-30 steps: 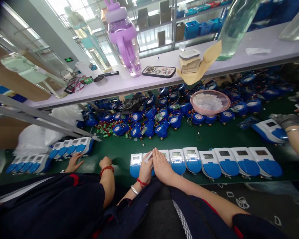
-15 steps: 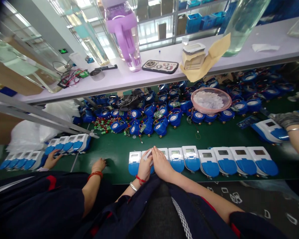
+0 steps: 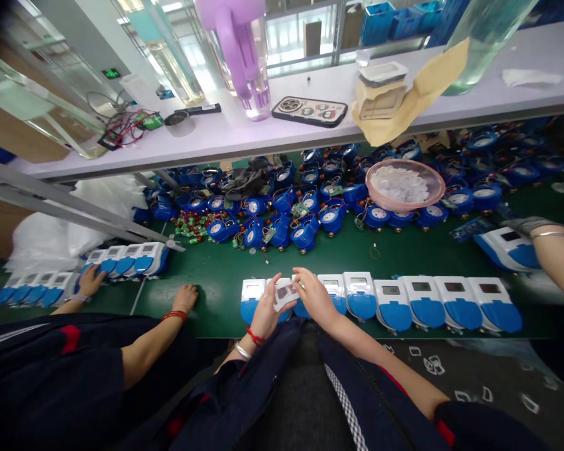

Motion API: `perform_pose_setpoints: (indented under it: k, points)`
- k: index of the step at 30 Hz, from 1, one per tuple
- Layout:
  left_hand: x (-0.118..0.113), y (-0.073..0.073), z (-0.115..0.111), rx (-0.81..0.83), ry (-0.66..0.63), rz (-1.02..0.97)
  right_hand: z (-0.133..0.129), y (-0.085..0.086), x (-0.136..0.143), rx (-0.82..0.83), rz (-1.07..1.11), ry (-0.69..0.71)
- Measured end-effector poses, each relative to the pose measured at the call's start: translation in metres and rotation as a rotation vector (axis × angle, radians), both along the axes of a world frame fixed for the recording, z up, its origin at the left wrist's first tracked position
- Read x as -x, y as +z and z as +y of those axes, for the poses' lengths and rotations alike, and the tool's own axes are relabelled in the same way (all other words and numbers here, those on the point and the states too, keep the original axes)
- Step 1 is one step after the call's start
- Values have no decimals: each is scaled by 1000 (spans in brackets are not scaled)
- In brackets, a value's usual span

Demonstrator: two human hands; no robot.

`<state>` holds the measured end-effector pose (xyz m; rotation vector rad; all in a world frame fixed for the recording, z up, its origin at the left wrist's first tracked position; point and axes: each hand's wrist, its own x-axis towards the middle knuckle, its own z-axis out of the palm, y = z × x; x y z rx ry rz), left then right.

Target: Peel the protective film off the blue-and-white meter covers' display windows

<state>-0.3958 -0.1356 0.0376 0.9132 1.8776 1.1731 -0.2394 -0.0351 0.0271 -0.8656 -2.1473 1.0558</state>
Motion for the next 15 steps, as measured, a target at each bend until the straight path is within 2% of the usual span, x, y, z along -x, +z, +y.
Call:
perform_pose_setpoints:
  k: [3,4,5,8,11,13,15]
  points:
    - [-26,-14,9,-131,119,-617,4,-6,-2,168,113,0]
    - [-28,-17,10,-133,108,-751,4,-8,-1,233,132,32]
    - [-28,-19,11,-115,81,-805,3,-10,0,289,143,74]
    - [-27,-22,14,-109,42,-785,-1,-11,8,369,157,145]
    - [-23,-25,17,-142,100,-676,0,-8,2,359,131,97]
    - [-13,-28,17,-131,148,-561,3,-9,-22,334,55,33]
    - [3,-33,12,-92,198,-447,7,-18,-66,303,-100,-30]
